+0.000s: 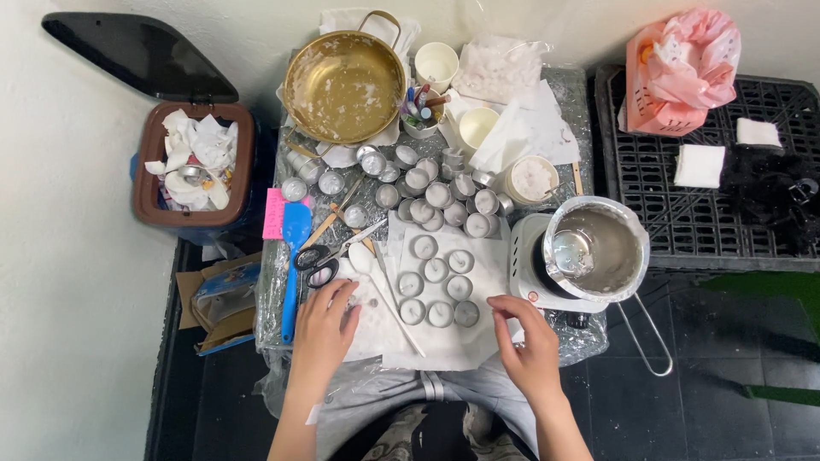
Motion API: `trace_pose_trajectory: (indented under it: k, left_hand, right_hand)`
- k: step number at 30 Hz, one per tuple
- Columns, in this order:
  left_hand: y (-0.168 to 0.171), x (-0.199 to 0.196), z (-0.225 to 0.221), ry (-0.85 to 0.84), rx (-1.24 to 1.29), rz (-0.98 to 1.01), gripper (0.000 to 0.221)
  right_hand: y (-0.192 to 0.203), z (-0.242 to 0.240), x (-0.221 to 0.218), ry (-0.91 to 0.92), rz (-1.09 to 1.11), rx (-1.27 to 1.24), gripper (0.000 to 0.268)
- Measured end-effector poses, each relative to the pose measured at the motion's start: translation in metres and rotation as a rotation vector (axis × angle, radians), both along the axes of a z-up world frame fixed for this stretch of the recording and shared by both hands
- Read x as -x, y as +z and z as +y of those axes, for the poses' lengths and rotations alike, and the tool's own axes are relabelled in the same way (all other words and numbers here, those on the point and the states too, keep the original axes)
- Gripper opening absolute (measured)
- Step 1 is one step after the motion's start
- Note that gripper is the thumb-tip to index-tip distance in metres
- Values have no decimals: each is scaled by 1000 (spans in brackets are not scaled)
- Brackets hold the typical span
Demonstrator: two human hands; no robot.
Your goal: Preparing small candle containers by placing wicks inside and melting wax.
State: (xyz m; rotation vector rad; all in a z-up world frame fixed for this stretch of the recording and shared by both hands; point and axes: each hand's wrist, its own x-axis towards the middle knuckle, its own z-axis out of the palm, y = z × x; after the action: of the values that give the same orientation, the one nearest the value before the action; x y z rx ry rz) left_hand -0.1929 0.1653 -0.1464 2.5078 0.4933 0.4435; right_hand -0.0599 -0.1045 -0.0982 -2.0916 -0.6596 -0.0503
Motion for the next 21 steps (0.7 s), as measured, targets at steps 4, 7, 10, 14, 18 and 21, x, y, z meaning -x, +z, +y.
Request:
trace_pose_trajectory:
  k: [4, 7, 10, 14, 18, 21]
  left_hand:
    - [14, -2, -1, 8, 9, 4, 46]
    - [13, -2, 2, 39, 2, 59, 55]
    - [7, 0, 9, 47, 39, 55, 60]
    - [5, 0, 14, 45, 158, 29, 63]
    - [-1, 0, 14, 64, 228, 54, 62]
    - [9, -1, 12, 94, 215, 84, 63]
  right_hand:
    - [-4, -9, -2, -51, -21, 15, 19]
    - [-7, -12, -1, -4, -36, 1, 19]
    - [-9, -11, 2, 12, 16, 23, 19]
    - [-12, -10, 3, -2, 32, 20, 19]
    - [-12, -9, 1, -13, 54, 31, 19]
    - [-11, -8, 0, -8, 49, 46, 18]
